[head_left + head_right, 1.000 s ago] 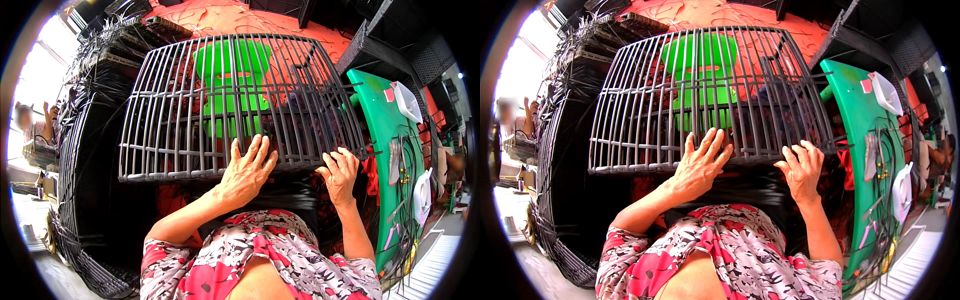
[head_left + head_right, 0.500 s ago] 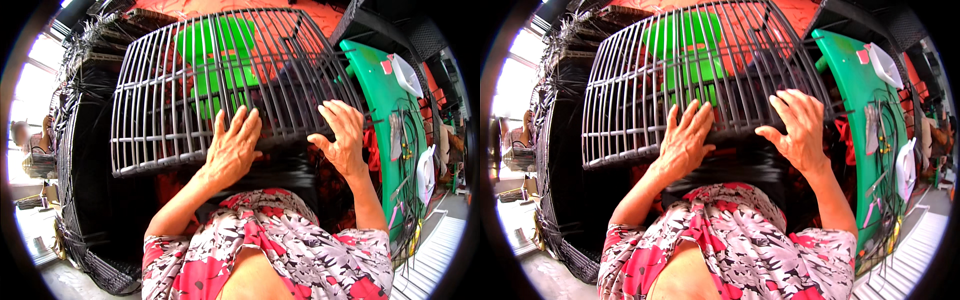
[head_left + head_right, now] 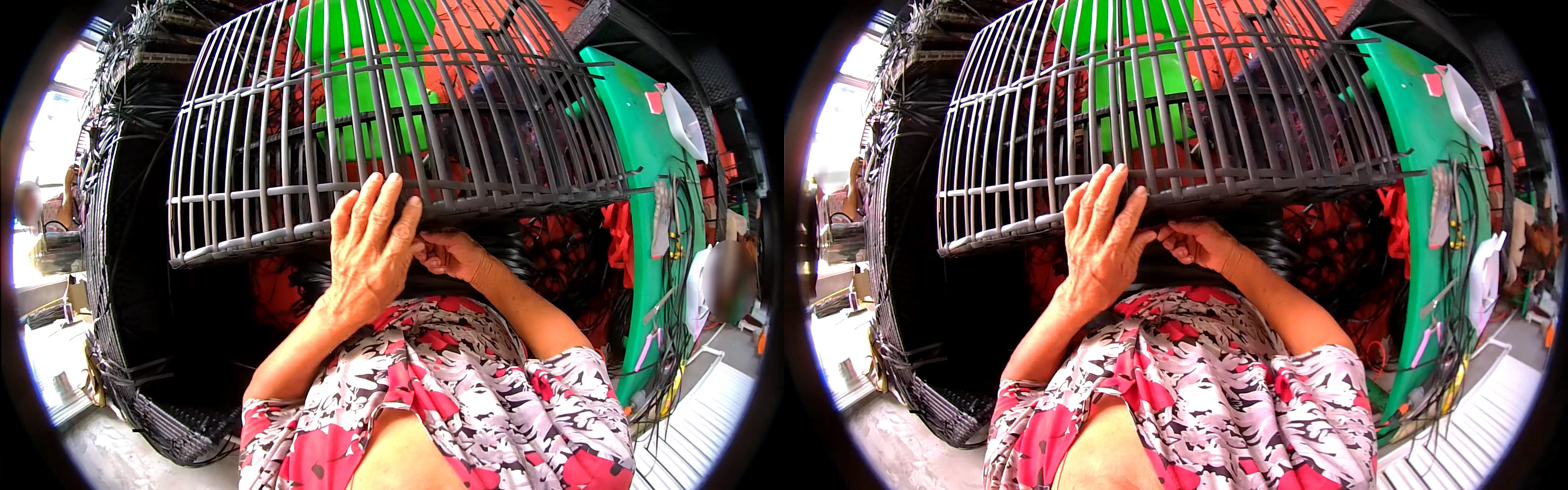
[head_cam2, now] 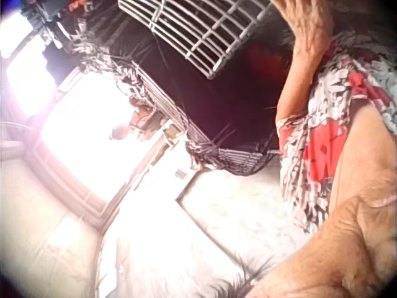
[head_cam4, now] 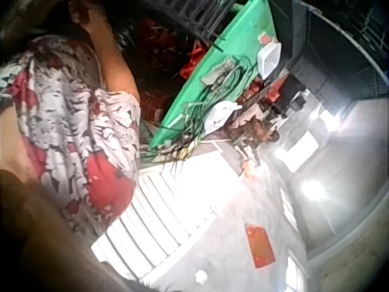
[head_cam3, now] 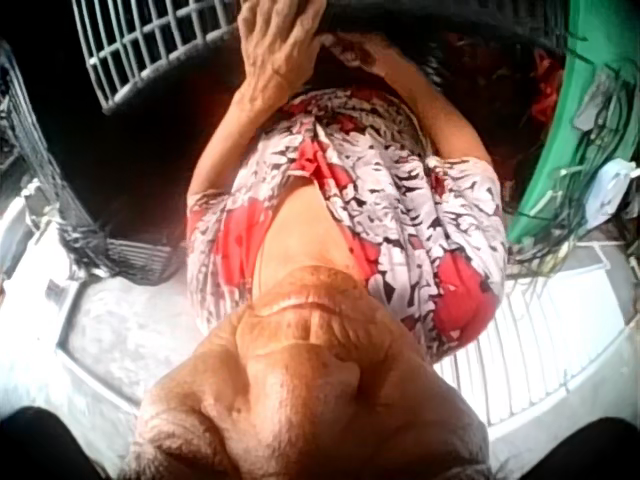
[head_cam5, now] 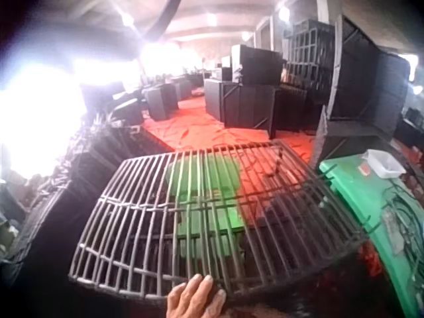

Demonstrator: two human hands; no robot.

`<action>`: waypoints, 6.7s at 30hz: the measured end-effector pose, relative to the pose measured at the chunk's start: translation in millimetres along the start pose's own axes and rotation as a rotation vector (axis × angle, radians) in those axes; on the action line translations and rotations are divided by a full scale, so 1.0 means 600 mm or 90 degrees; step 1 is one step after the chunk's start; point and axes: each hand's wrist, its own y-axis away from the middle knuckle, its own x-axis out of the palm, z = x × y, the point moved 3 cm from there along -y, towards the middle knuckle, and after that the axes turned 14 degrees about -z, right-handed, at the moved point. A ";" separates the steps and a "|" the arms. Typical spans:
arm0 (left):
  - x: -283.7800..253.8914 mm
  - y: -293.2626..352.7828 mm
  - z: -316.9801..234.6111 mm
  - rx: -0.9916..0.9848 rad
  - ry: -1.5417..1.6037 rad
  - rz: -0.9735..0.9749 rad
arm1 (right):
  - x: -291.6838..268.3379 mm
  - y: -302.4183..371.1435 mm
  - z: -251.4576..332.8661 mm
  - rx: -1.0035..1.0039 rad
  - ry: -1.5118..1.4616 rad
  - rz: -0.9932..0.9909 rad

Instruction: The person weaves black synthetic strips through a dark metal furniture frame by hand, pulling the strips tight and positioning them around the bars.

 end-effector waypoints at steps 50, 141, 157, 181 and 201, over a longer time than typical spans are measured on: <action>-0.055 -0.043 0.055 -0.092 -0.117 0.249 | -0.219 -0.422 -0.018 -0.241 1.152 -0.645; 0.235 -0.198 -0.287 0.270 0.125 0.077 | -0.125 0.422 0.277 -0.924 -0.137 -0.418; 0.303 -0.170 -0.316 0.307 0.124 0.167 | -0.203 0.462 0.253 -0.915 -0.108 -0.717; 0.094 -0.037 -0.138 0.187 -0.013 0.021 | 0.077 0.357 0.095 -1.068 1.397 -0.732; 0.014 0.032 -0.058 0.085 0.054 -0.067 | 0.129 0.298 0.066 -1.191 1.164 -0.619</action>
